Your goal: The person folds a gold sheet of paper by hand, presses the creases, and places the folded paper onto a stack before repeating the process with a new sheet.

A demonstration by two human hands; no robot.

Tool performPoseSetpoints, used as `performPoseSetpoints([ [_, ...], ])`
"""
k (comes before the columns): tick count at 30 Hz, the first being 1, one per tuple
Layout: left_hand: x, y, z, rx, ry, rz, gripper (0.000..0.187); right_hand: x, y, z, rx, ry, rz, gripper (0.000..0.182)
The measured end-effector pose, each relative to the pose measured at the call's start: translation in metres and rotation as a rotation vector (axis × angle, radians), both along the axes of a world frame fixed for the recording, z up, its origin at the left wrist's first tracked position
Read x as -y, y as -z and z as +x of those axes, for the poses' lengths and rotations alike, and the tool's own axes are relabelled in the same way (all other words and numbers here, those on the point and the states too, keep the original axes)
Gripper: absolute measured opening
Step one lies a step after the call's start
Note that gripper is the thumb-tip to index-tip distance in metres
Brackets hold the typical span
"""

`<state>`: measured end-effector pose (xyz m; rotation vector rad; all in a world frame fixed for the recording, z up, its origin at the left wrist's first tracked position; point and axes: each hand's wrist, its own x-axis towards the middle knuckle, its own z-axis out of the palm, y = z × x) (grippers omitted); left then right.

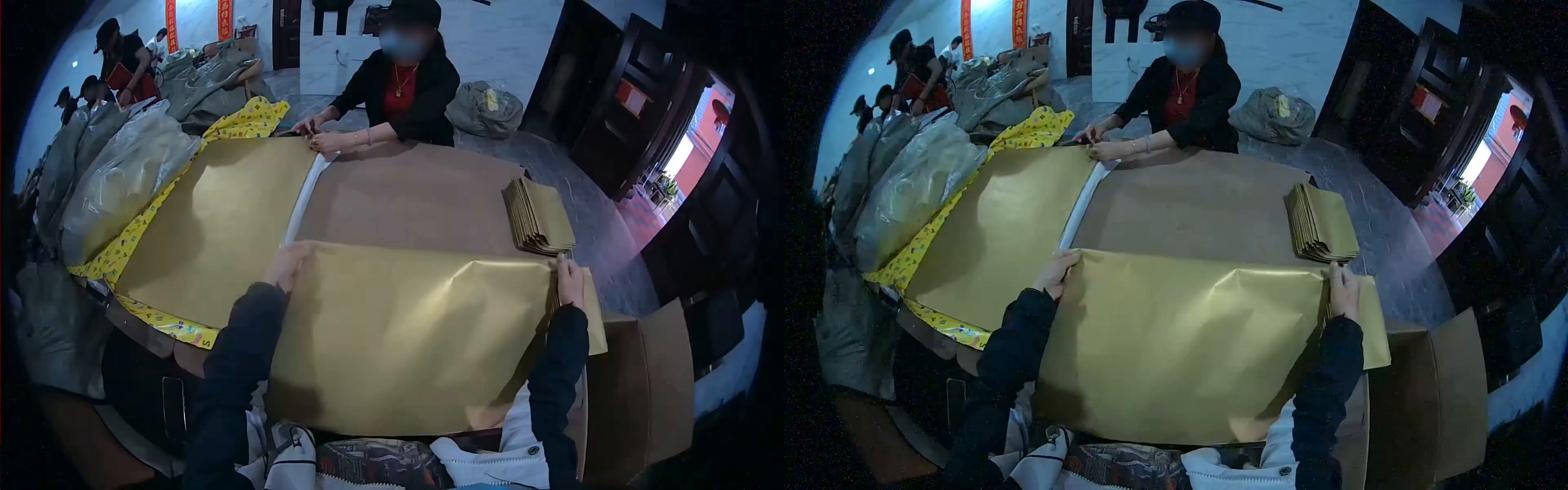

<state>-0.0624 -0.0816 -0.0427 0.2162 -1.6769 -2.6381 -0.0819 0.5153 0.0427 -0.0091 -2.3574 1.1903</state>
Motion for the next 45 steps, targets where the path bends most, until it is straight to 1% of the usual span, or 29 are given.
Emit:
performPoseSetpoints([
  [2,0.003,0.037,-0.012,0.119,-0.08,-0.155,0.018,0.03,0.017,0.023,0.396,0.103,-0.343,0.04],
  [3,0.013,0.056,-0.019,0.035,0.021,-0.517,0.022,0.019,0.056,0.018,0.467,0.059,-0.423,0.038],
  [4,0.022,0.083,-0.037,0.035,0.022,-0.516,0.022,0.008,0.093,0.009,0.537,0.015,-0.503,0.036],
  [5,0.028,0.11,-0.057,-0.025,-0.036,-0.581,0.023,0.008,0.096,0.013,0.537,0.016,-0.503,0.036],
  [7,0.027,0.128,-0.073,0.085,-0.188,-0.627,0.029,0.018,0.104,0.026,0.471,-0.032,-0.186,0.032],
  [8,0.029,0.129,-0.077,0.097,-0.182,-0.633,0.029,0.037,0.084,0.038,0.481,0.013,-0.165,0.022],
  [10,0.031,0.132,-0.082,-0.006,-0.225,-0.678,0.031,0.013,0.124,0.027,0.443,-0.194,-0.3,0.014],
  [11,0.032,0.128,-0.086,-0.064,-0.151,-0.687,0.032,0.002,0.135,0.021,0.458,-0.154,-0.06,0.012],
  [12,0.034,0.12,-0.08,-0.109,-0.075,-0.69,0.033,-0.007,0.146,0.018,0.43,-0.17,-0.117,0.011],
  [13,-0.011,0.043,-0.028,0.099,-0.196,-0.63,0.035,-0.013,0.158,0.02,0.419,-0.185,-0.174,0.011],
  [14,-0.016,0.032,-0.02,0.215,-0.108,-0.296,0.037,-0.015,0.165,0.023,0.397,-0.172,-0.204,0.012],
  [15,-0.004,0.043,-0.017,0.174,-0.019,-0.361,0.035,-0.014,0.164,0.023,0.364,-0.164,-0.234,0.012],
  [17,-0.016,0.02,0.016,0.209,-0.116,-0.477,0.032,-0.011,0.152,0.031,0.414,-0.156,-0.186,0.013],
  [19,0.003,0.046,0.028,0.095,-0.077,-0.736,0.03,-0.019,0.162,0.029,0.398,-0.154,-0.17,0.014],
  [21,-0.005,0.019,0.062,0.099,0.089,-1.029,0.031,-0.026,0.167,0.026,0.373,-0.184,-0.158,0.014],
  [23,-0.014,0.024,0.088,0.042,0.069,-1.096,0.033,-0.025,0.169,0.026,0.42,-0.088,-0.134,0.015],
  [25,-0.013,0.036,0.098,-0.109,0.034,-1.192,0.033,-0.026,0.166,0.031,0.458,-0.149,-0.163,0.016],
  [26,-0.013,0.043,0.102,-0.134,-0.024,-1.36,0.032,-0.023,0.159,0.035,0.473,-0.118,-0.106,0.016],
  [30,-0.024,0.036,0.115,0.164,-0.019,-1.119,0.031,-0.031,0.177,0.037,0.456,-0.138,-0.053,0.022],
  [31,-0.015,0.047,0.115,0.174,-0.024,-1.126,0.031,-0.03,0.172,0.04,0.44,-0.111,-0.011,0.025],
  [32,-0.01,0.061,0.114,0.079,-0.065,-1.163,0.03,0.0,0.141,0.063,0.473,-0.004,0.23,0.031],
  [33,-0.011,0.07,0.114,-0.021,-0.097,-1.194,0.03,0.012,0.134,0.076,0.478,0.007,0.231,0.031],
  [34,-0.01,0.03,0.061,-0.003,-0.102,-1.327,0.029,0.025,0.11,0.026,0.397,0.013,0.31,0.034],
  [36,-0.007,0.038,0.057,-0.014,-0.072,-1.337,0.03,0.03,0.093,0.062,0.244,0.017,0.551,0.038],
  [38,-0.004,0.052,0.054,0.035,-0.056,-1.152,0.032,0.045,0.073,0.106,0.186,0.017,0.564,0.034],
  [39,-0.011,0.046,0.057,0.027,-0.177,-1.298,0.036,0.046,0.065,0.124,0.111,-0.024,0.557,0.03],
  [41,0.012,0.06,0.04,0.003,-0.086,-1.559,0.036,0.044,0.063,0.164,0.114,0.037,0.496,0.026],
  [43,0.0,0.048,0.047,-0.125,-0.121,-1.527,0.034,0.022,0.074,0.192,0.101,0.104,0.427,0.022],
  [45,0.042,0.084,0.029,-0.078,0.001,-1.36,0.034,0.004,0.093,0.22,0.071,0.153,0.345,0.018],
])
